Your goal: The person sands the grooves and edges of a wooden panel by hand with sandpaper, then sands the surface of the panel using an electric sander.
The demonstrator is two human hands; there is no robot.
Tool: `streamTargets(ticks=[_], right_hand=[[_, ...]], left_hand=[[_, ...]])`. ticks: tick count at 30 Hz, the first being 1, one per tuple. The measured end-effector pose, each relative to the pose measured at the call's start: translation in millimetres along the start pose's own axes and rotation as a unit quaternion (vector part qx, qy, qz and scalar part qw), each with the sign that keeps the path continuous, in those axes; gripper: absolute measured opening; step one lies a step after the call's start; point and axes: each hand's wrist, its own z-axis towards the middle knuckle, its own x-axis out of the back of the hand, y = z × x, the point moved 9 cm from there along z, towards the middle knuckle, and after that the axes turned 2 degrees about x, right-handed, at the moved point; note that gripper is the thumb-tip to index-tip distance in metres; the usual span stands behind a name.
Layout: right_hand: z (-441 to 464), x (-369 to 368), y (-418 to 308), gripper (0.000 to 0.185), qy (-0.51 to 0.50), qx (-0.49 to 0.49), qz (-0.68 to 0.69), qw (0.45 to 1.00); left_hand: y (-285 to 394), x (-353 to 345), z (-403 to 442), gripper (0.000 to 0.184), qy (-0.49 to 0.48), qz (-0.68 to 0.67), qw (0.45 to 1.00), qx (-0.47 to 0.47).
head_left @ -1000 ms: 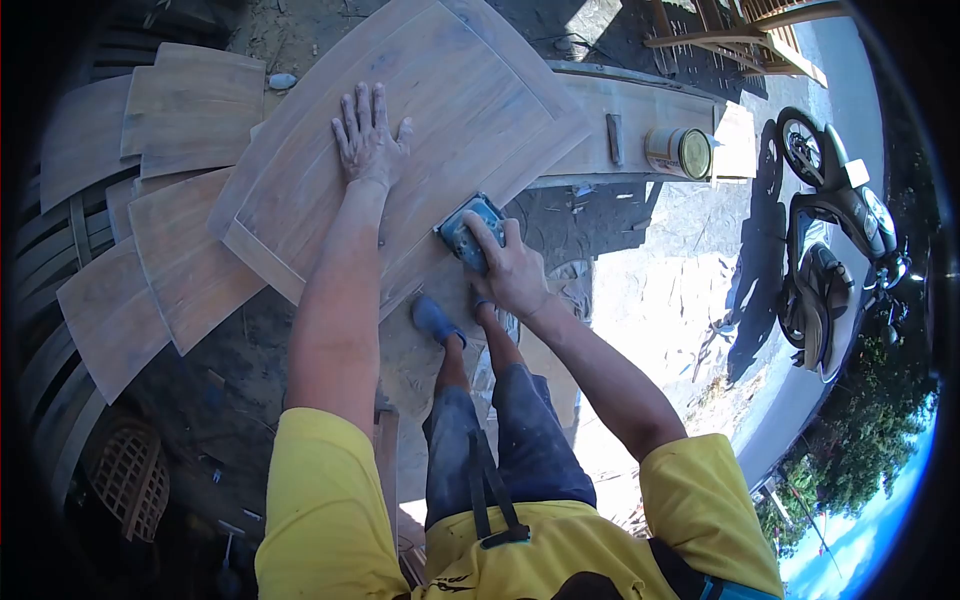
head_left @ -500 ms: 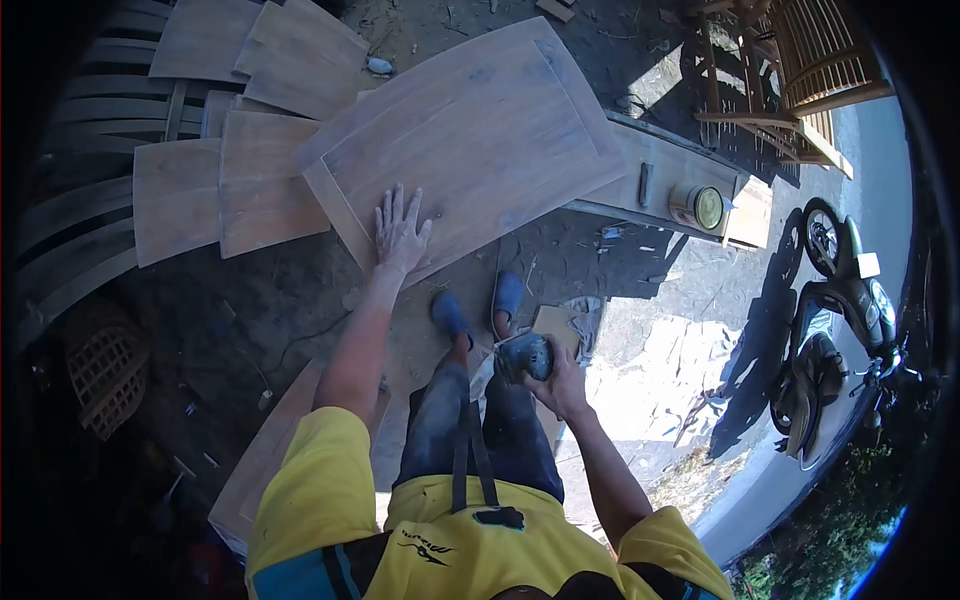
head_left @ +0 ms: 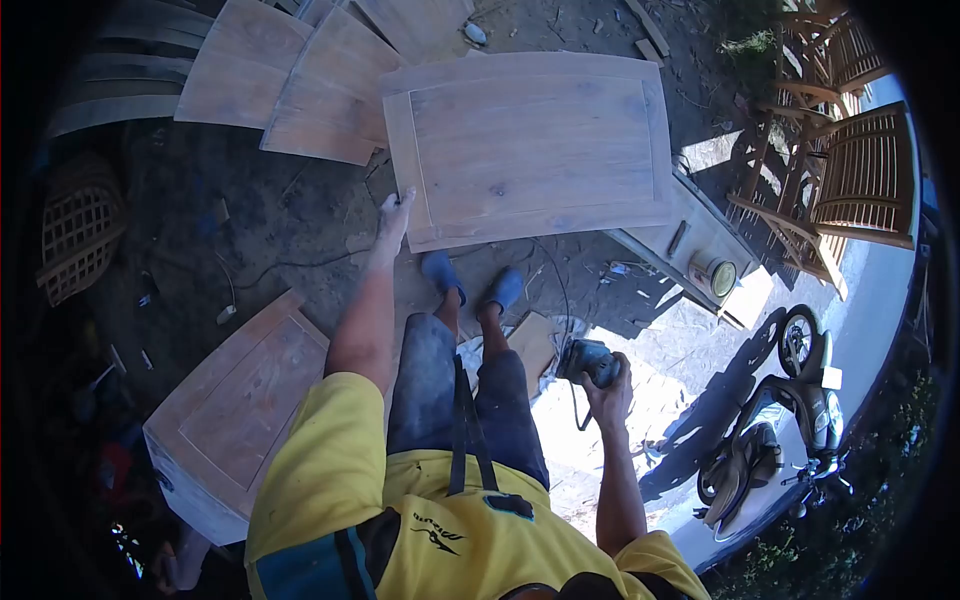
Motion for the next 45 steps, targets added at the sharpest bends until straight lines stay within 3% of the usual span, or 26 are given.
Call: streamTargets(ticks=[4, 6, 10, 12, 16, 18, 21, 27, 29, 32, 35, 37, 45], right_hand=[[-1, -18, -40, 0.082, -0.035, 0.034, -0.013, 0.999], [-4, -29, -52, 0.083, -0.053, 0.038, -0.023, 0.998], [-11, -30, -74, 0.081, -0.062, 0.04, -0.029, 0.997], [-13, -26, -84, 0.081, -0.068, 0.019, -0.042, 0.997], [-22, -4, -94, 0.079, -0.009, 0.012, -0.047, 0.999], [-24, 10, -90, 0.078, 0.016, -0.01, -0.069, 0.997], [-33, 30, -93, 0.084, 0.033, -0.042, -0.041, 0.998], [-45, 57, -58, 0.091, 0.066, -0.067, -0.027, 0.995], [-45, 67, -43, 0.097, 0.111, -0.035, -0.06, 0.991], [-37, 73, -23, 0.102, 0.098, -0.037, -0.056, 0.993], [-19, 76, 0, 0.103, 0.084, -0.026, -0.054, 0.995], [-3, 74, 20, 0.103, 0.021, -0.067, -0.057, 0.996], [34, 113, 83, 0.1, 0.05, -0.065, -0.042, 0.996]], left_hand=[[1, 2, 26, 0.069, 0.112, -0.018, 0.994, -0.005], [17, -8, 23, 0.07, 0.008, -0.127, 0.992, 0.01], [27, -6, 30, 0.068, -0.035, -0.174, 0.984, -0.009], [32, -10, 24, 0.081, -0.129, -0.141, 0.981, -0.009], [58, 12, -34, 0.086, -0.152, -0.116, 0.981, 0.02], [56, 4, -46, 0.09, -0.203, -0.18, 0.962, -0.042], [60, 3, -81, 0.083, -0.199, -0.199, 0.958, -0.057], [34, -22, -133, 0.074, -0.178, -0.285, 0.941, -0.038], [47, -17, -161, 0.074, -0.169, -0.26, 0.95, -0.04], [64, -14, -181, 0.071, -0.144, -0.256, 0.954, -0.056], [81, -27, -196, 0.07, -0.211, -0.336, 0.914, -0.08], [87, -39, -207, 0.073, -0.254, -0.358, 0.898, -0.043], [144, -58, -295, 0.065, -0.2, -0.386, 0.897, -0.085]])
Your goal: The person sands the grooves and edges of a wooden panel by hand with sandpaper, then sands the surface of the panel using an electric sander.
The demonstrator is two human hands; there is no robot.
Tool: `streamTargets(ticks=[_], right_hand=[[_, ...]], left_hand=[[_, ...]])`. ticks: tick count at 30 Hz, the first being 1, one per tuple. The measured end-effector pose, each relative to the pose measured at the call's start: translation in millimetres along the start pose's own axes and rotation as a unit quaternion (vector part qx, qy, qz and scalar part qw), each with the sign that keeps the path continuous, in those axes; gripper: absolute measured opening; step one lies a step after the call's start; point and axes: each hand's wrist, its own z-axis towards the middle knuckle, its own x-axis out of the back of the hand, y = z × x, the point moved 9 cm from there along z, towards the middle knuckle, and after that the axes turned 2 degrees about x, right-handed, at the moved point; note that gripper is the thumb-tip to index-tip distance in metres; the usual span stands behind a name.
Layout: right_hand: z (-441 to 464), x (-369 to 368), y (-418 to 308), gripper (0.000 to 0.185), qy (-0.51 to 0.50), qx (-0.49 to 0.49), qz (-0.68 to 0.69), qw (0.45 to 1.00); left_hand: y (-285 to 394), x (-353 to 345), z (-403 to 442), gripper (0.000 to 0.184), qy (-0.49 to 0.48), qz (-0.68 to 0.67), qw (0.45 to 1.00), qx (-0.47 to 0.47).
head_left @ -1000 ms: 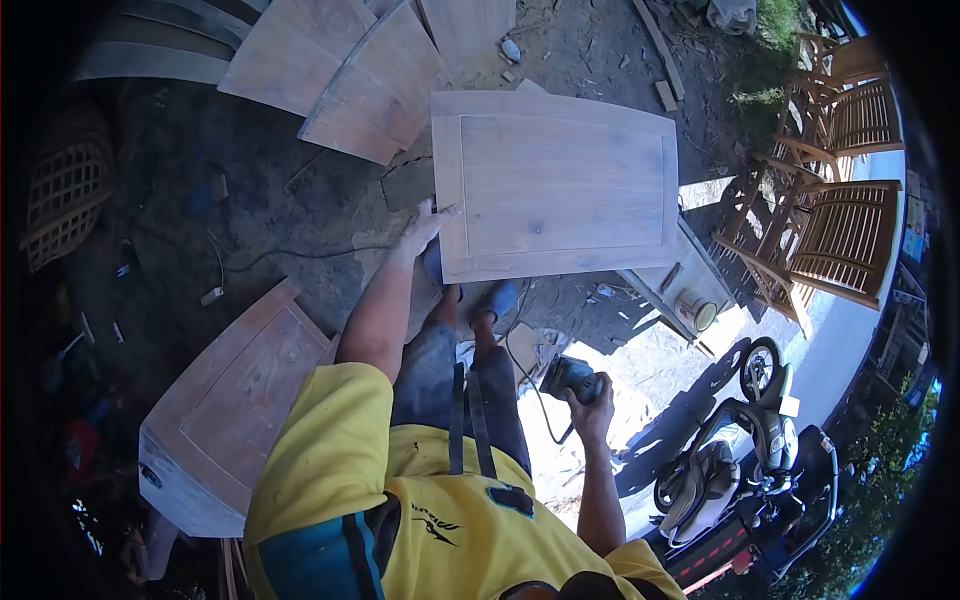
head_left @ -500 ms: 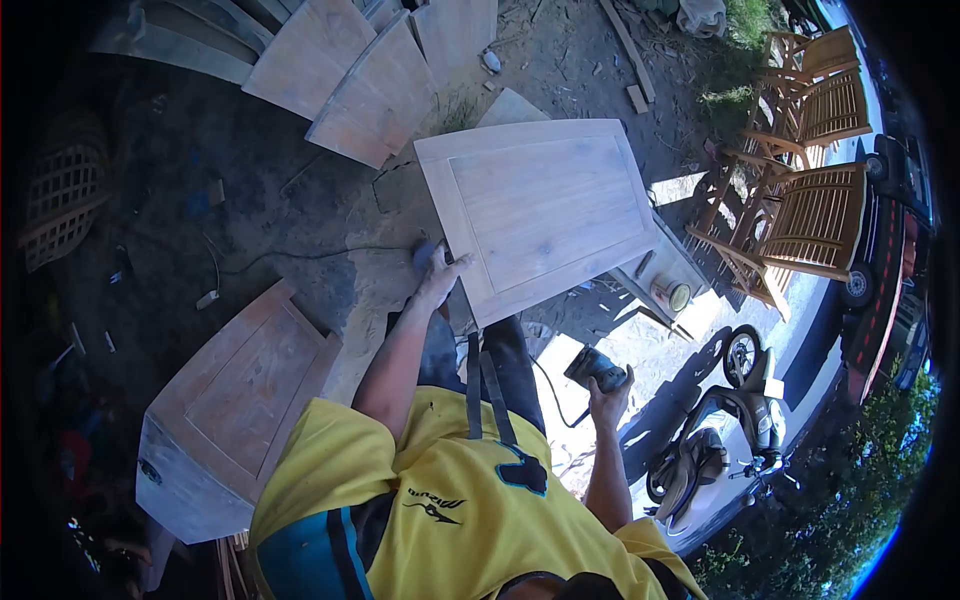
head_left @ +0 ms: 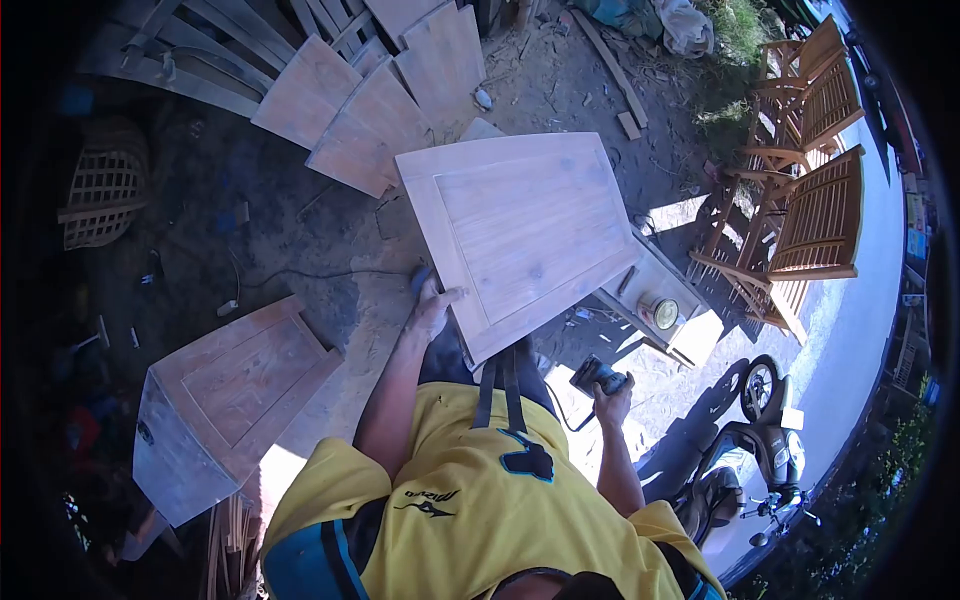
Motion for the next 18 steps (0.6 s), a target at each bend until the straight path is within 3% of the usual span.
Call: streamTargets(ticks=[12, 13, 18], right_hand=[[36, -7, 71, 0.104, -0.011, -0.031, 0.003, 0.999], [37, -9, 74, 0.105, -0.012, -0.037, -0.004, 0.999], [43, -20, 89, 0.104, 0.005, -0.053, 0.028, 0.998]], left_hand=[[66, -144, -17, 0.048, 0.047, 0.048, 0.992, -0.103], [79, -159, -19, 0.045, 0.076, 0.071, 0.988, -0.111], [162, -236, -24, 0.044, 0.027, 0.151, 0.972, -0.178]])
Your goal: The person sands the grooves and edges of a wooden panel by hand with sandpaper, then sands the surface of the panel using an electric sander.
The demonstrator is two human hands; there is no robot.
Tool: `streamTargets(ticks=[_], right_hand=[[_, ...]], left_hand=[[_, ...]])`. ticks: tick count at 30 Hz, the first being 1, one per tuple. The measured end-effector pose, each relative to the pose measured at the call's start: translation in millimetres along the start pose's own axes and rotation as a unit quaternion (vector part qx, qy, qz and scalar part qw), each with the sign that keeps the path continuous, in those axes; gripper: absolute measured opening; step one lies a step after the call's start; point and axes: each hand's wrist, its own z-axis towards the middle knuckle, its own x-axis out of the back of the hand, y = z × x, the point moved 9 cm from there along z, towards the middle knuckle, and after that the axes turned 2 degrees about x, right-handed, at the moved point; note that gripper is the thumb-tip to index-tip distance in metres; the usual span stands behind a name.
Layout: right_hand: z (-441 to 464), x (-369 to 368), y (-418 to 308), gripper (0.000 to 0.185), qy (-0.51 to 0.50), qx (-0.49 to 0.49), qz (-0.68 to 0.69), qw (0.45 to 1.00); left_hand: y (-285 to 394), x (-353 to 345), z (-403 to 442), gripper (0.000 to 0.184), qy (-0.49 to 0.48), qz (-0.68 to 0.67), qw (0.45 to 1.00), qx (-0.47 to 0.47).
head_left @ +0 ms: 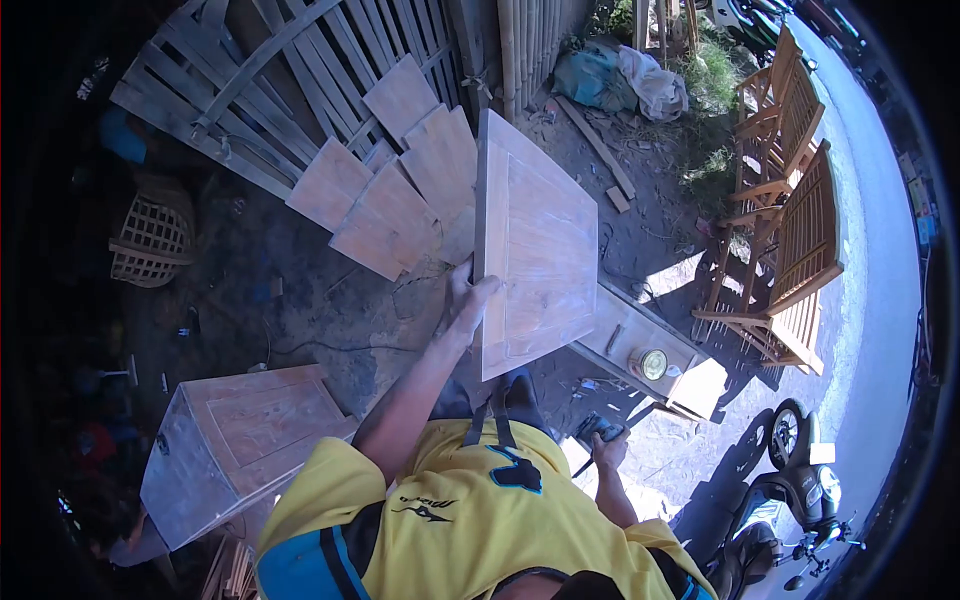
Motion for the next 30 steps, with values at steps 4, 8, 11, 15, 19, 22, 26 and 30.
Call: streamTargets(ticks=[4, 8, 11, 15, 19, 22, 26, 30], right_hand=[[1, 0, 1, 0.102, 0.051, 0.045, 0.03, 0.997], [6, 3, -17, 0.103, 0.002, 0.02, 0.041, 0.999], [12, 12, -49, 0.101, 0.015, 0.061, 0.06, 0.996], [40, 15, -103, 0.098, 0.023, 0.11, 0.088, 0.99], [82, 5, -151, 0.099, 0.03, 0.161, 0.092, 0.982], [116, -9, -180, 0.102, 0.026, 0.204, 0.08, 0.975], [148, -15, -209, 0.104, -0.001, 0.208, 0.038, 0.977], [177, -13, -227, 0.103, 0.024, 0.214, -0.003, 0.977]], left_hand=[[83, -20, -22, 0.052, -0.042, 0.133, 0.989, -0.053], [138, -6, -51, 0.059, -0.062, 0.204, 0.975, -0.056], [163, 3, -69, 0.057, -0.071, 0.228, 0.97, -0.051], [181, 32, -96, 0.055, -0.054, 0.304, 0.949, -0.066], [189, 50, -133, 0.056, -0.002, 0.306, 0.951, -0.043], [190, 83, -157, 0.058, 0.048, 0.34, 0.939, -0.032], [177, 123, -186, 0.056, 0.106, 0.346, 0.932, -0.001], [156, 160, -209, 0.054, 0.159, 0.344, 0.925, 0.03]])
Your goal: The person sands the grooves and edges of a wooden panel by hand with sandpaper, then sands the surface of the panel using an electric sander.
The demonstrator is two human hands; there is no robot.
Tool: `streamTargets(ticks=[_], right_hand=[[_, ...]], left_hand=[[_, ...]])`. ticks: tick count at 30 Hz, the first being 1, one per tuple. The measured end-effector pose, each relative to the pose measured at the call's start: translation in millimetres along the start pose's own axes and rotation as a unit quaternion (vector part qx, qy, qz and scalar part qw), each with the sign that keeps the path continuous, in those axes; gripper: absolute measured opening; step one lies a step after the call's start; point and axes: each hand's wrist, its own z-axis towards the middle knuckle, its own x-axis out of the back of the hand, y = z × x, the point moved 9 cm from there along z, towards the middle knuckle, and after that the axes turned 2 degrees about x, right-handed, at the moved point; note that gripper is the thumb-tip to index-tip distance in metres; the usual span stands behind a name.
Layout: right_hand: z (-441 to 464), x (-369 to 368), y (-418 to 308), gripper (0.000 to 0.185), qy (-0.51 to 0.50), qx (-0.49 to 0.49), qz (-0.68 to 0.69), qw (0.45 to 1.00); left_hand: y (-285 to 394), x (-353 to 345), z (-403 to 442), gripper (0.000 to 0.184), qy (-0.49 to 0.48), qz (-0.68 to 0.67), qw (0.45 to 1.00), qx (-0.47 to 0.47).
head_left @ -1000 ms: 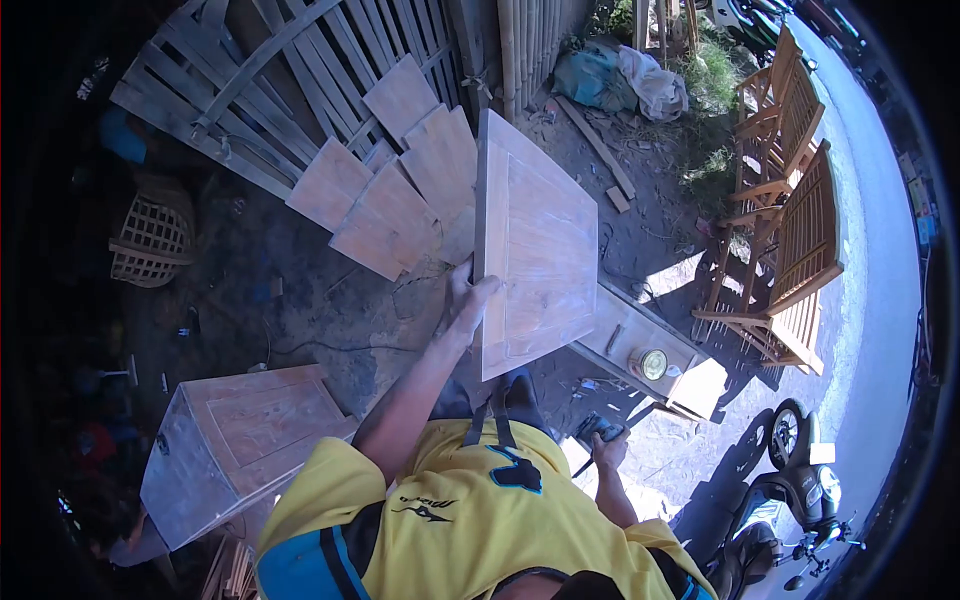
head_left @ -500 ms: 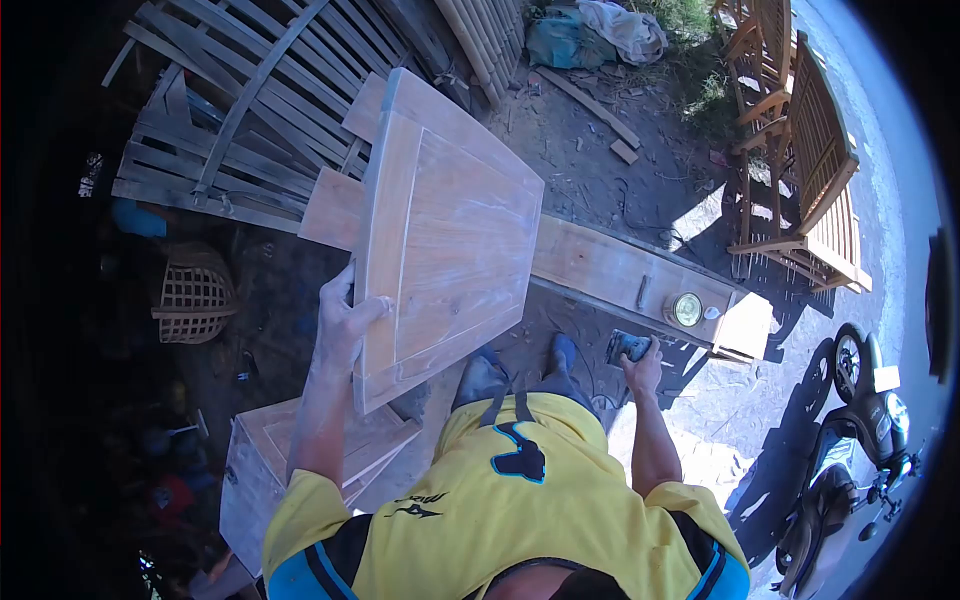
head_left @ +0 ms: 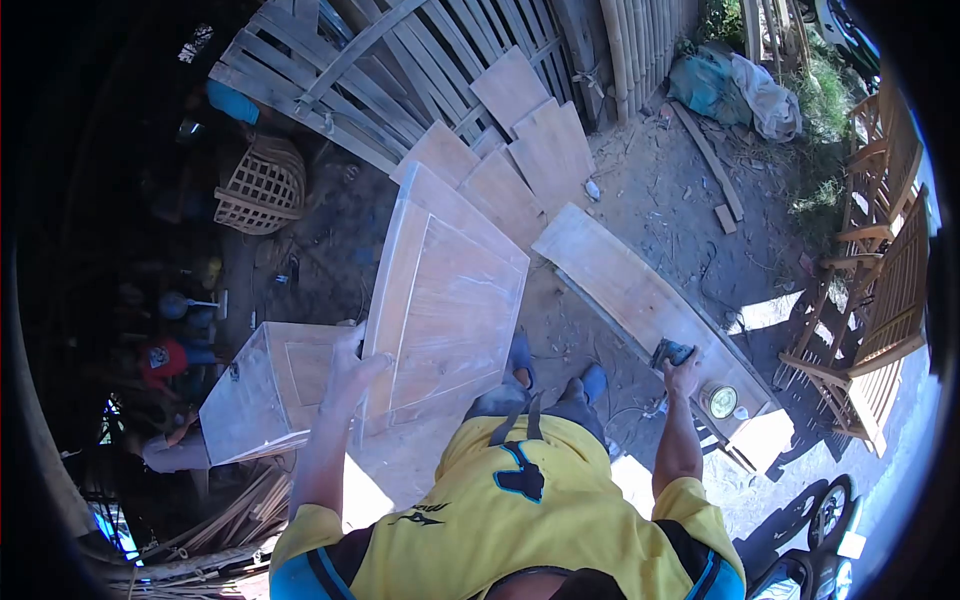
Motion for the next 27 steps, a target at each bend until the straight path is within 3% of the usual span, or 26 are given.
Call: streamTargets(ticks=[7, 14, 16, 22, 27], right_hand=[[34, 1, -6, 0.105, -0.058, -0.05, -0.038, 0.996], [57, -16, -11, 0.106, -0.058, -0.048, -0.039, 0.996], [60, -19, -13, 0.105, -0.066, -0.049, -0.055, 0.995], [64, -25, -22, 0.098, -0.078, -0.038, -0.085, 0.993], [67, -31, -33, 0.094, -0.087, -0.026, -0.097, 0.991]], left_hand=[[-91, 0, 0, 0.05, 0.055, 0.07, 0.991, 0.101], [-171, 4, 2, 0.046, 0.073, 0.177, 0.978, 0.082], [-217, 8, -7, 0.041, 0.076, 0.175, 0.967, 0.168], [-238, -2, -26, 0.041, 0.037, 0.306, 0.927, 0.215], [-271, -10, -37, 0.047, 0.05, 0.29, 0.936, 0.195]])
